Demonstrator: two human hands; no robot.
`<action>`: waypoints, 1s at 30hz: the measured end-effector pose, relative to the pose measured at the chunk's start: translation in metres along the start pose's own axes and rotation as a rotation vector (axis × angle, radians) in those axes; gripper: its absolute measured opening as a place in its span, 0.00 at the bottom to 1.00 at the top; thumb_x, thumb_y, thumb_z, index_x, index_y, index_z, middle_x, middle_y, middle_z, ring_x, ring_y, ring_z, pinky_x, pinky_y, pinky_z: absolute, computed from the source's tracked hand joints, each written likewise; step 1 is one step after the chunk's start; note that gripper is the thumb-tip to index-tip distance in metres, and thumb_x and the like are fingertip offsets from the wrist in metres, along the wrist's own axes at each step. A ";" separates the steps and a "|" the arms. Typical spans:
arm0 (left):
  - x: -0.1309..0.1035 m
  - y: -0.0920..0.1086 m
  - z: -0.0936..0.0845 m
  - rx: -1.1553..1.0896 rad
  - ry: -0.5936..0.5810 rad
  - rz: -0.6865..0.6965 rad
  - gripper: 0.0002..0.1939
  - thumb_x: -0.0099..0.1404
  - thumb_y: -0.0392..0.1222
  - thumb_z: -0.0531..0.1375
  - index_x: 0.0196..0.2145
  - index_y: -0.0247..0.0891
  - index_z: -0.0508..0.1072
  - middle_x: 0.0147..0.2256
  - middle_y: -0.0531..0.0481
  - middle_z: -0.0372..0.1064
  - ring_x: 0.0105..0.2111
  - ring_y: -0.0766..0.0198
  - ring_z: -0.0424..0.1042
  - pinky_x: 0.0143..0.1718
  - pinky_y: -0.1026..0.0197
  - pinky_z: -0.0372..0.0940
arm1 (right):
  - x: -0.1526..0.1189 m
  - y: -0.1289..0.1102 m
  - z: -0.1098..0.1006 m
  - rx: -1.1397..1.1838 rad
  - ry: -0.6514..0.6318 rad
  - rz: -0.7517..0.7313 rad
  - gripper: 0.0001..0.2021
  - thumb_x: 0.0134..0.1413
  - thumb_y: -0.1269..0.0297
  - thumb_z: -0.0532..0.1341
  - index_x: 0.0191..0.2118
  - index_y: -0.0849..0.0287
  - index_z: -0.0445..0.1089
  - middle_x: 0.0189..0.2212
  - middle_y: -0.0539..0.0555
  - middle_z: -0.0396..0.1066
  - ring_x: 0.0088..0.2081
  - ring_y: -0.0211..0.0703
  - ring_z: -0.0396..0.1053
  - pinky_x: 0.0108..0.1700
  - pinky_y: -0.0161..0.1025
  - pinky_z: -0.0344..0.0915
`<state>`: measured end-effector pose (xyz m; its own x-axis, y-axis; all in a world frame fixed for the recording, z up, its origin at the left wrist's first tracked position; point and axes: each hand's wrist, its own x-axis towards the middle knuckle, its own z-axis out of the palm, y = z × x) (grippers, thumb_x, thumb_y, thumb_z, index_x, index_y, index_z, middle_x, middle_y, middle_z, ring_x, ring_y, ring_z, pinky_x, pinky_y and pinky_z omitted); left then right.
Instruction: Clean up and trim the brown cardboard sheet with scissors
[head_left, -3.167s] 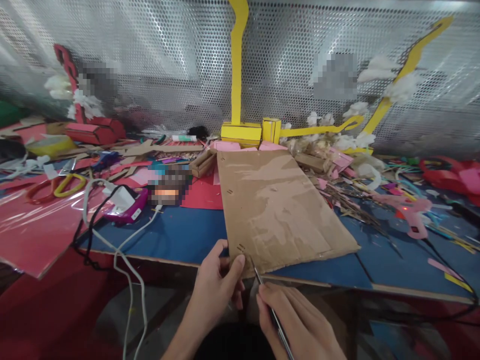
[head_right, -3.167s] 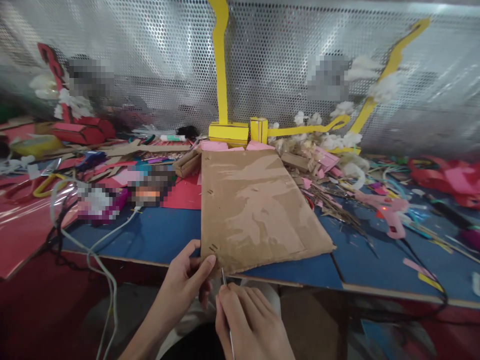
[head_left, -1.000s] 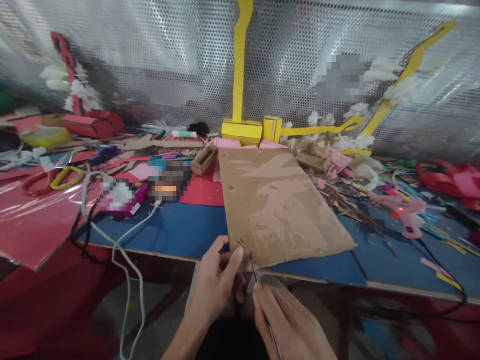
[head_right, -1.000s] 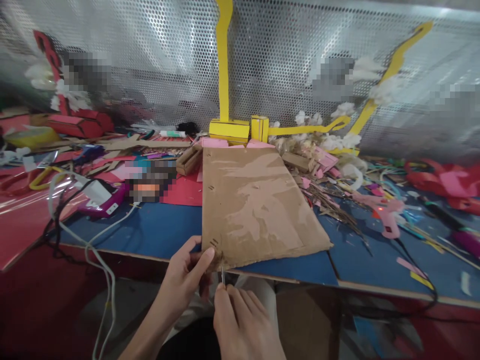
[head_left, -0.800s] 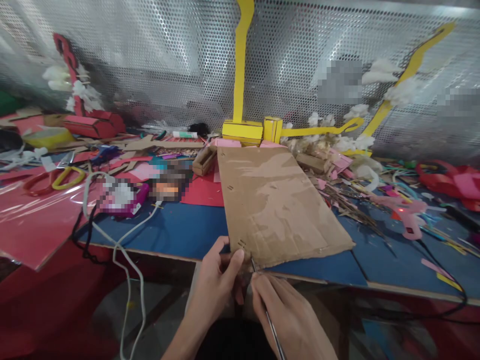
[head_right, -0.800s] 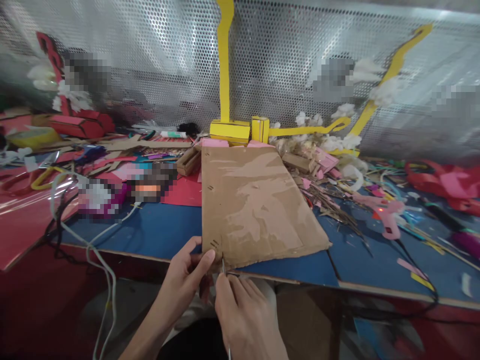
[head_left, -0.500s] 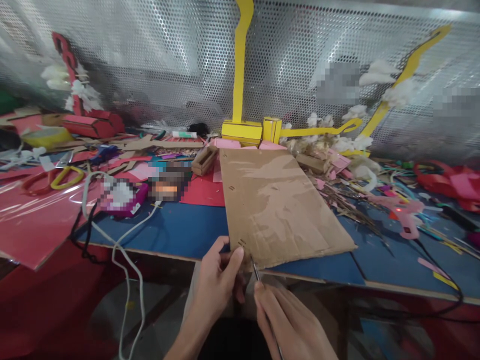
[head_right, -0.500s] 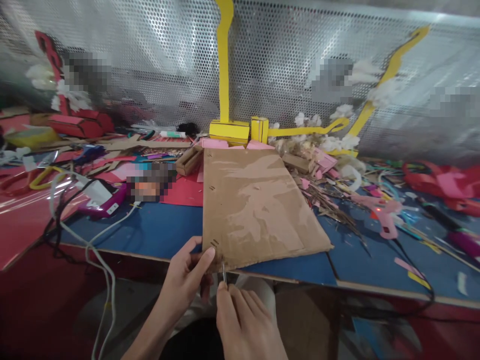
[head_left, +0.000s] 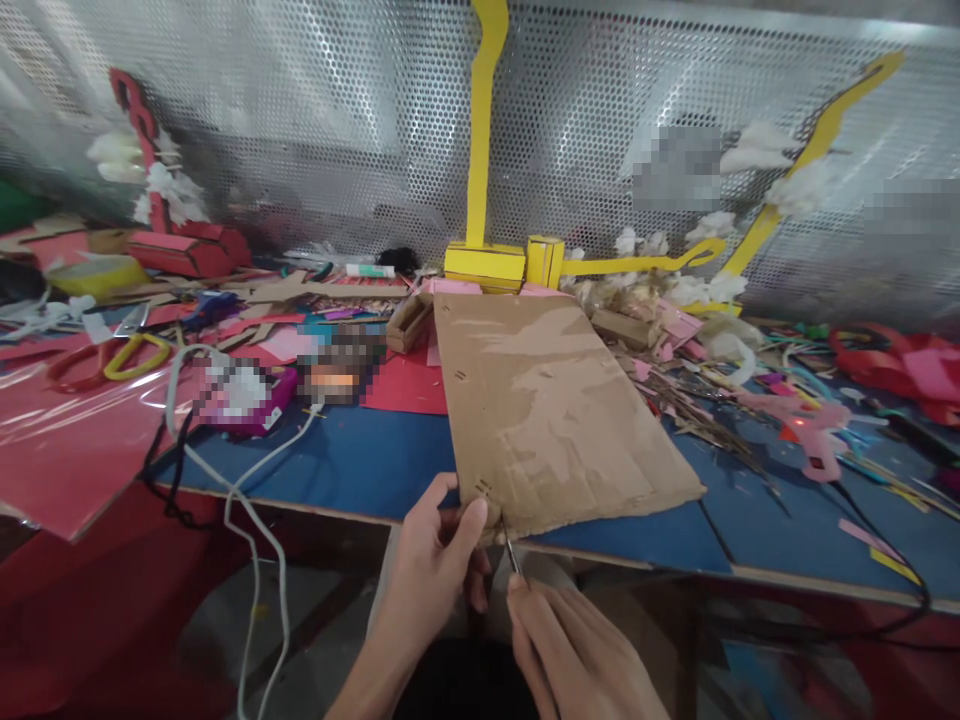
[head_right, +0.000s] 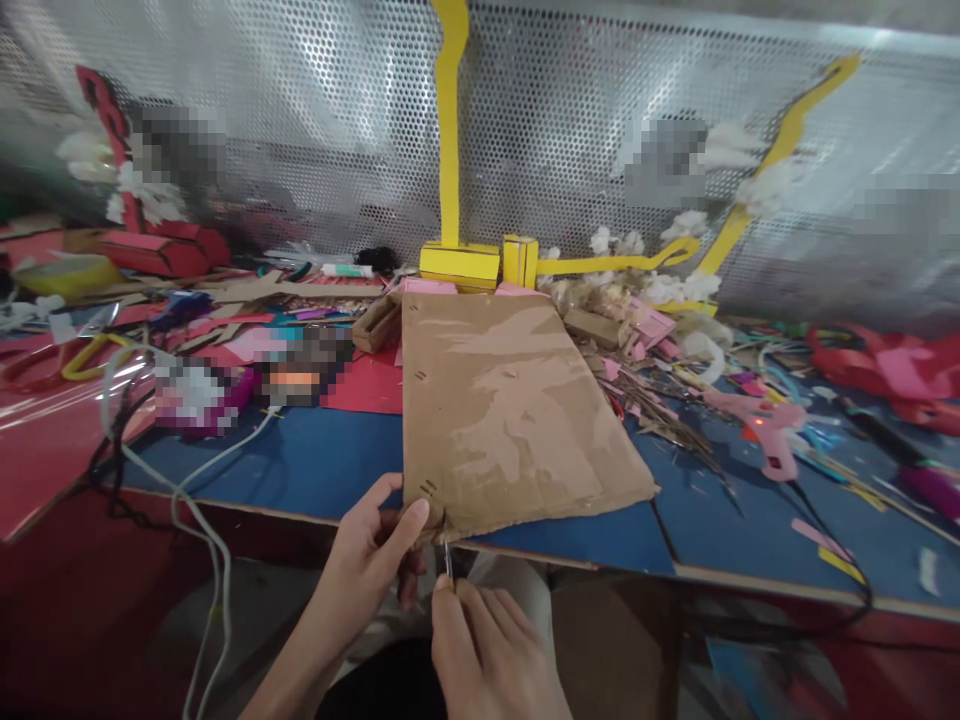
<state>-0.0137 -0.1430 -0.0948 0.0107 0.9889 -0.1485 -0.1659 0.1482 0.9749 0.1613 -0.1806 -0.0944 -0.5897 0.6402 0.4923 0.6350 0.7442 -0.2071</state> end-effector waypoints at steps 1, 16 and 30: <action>0.000 0.000 0.000 0.006 0.003 0.003 0.19 0.68 0.58 0.60 0.47 0.41 0.65 0.18 0.60 0.67 0.10 0.68 0.63 0.11 0.68 0.60 | 0.002 0.000 -0.001 0.021 -0.017 0.020 0.13 0.65 0.82 0.52 0.47 0.66 0.71 0.36 0.59 0.78 0.34 0.45 0.77 0.36 0.38 0.74; 0.006 0.017 0.002 0.113 0.001 0.037 0.18 0.69 0.57 0.59 0.47 0.41 0.67 0.19 0.59 0.68 0.11 0.66 0.66 0.12 0.67 0.61 | 0.019 0.008 -0.030 0.103 -0.097 0.067 0.16 0.69 0.79 0.49 0.55 0.64 0.67 0.38 0.57 0.76 0.38 0.45 0.77 0.42 0.40 0.75; 0.008 0.013 0.006 0.092 0.013 0.034 0.17 0.70 0.56 0.59 0.46 0.40 0.68 0.18 0.60 0.66 0.11 0.67 0.65 0.11 0.68 0.60 | -0.006 0.005 -0.021 0.028 0.075 0.017 0.15 0.68 0.77 0.52 0.55 0.66 0.70 0.42 0.62 0.81 0.39 0.48 0.81 0.41 0.38 0.78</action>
<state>-0.0096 -0.1330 -0.0825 -0.0060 0.9931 -0.1170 -0.0745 0.1163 0.9904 0.1787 -0.1846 -0.0811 -0.5395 0.6374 0.5502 0.6299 0.7391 -0.2386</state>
